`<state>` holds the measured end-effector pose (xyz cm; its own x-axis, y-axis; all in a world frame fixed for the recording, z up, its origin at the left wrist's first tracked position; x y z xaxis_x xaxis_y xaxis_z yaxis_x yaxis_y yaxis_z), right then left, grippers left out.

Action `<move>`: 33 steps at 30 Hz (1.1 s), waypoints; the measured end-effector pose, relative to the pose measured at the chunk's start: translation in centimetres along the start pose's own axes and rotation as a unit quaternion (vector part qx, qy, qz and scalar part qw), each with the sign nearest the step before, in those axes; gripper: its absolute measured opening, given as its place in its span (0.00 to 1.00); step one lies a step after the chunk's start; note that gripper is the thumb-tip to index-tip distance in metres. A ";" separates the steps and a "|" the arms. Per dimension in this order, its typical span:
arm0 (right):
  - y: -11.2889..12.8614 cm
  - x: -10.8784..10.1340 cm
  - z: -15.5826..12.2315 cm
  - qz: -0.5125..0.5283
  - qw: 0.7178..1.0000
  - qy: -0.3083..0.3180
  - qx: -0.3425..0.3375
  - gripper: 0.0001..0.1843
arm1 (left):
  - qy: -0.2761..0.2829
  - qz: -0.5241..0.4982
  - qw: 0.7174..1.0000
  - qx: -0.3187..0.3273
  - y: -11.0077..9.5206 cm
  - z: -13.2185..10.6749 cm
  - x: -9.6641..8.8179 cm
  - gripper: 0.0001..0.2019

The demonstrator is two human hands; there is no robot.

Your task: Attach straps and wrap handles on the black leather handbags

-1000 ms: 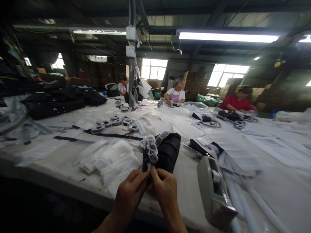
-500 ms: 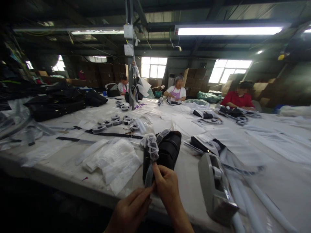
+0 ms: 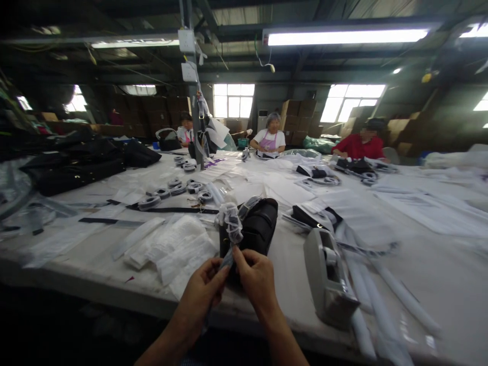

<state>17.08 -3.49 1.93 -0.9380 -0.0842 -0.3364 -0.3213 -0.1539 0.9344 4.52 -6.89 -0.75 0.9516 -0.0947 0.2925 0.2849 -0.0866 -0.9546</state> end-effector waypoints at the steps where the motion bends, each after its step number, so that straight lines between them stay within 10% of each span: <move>1: 0.0 -0.8 -0.5 -0.003 1.000 -0.016 0.007 0.27 | -0.007 0.016 1.000 0.007 0.1 0.0 -0.1 0.18; 5: -0.7 -7.2 -3.2 -0.117 0.978 -0.170 -0.012 0.21 | -0.047 0.071 0.996 0.032 -0.1 0.1 -0.7 0.19; 9: -3.9 -15.2 -5.8 -0.313 0.889 -0.335 -0.018 0.27 | -0.058 0.096 0.993 0.024 -0.5 -0.1 -0.7 0.20; 13: -8.2 -19.2 -6.3 -0.300 0.901 -0.298 0.099 0.28 | -0.074 0.095 0.992 0.030 -0.3 -0.3 -0.1 0.20; 20: -8.4 -18.3 -6.4 0.027 0.954 -0.273 0.119 0.19 | -0.080 0.089 0.993 0.012 0.4 -0.1 -0.4 0.24; 33: -6.1 -16.4 -11.1 0.140 0.940 -0.264 0.164 0.25 | -0.097 0.112 0.989 -0.009 0.9 0.0 -1.1 0.27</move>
<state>35.82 -12.06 0.44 -0.8976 0.4382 -0.0472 0.0070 0.1212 0.9926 3.74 -6.88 -1.93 0.9954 0.0776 0.0558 0.0637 -0.1033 -0.9926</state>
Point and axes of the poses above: each hand's wrist, its own z-axis towards the middle knuckle, its own x-axis out of the palm, y = z × x, the point moved 2 cm from there along z, towards the middle knuckle, and after that the axes turned 9 degrees about y, right-handed, at the moved point
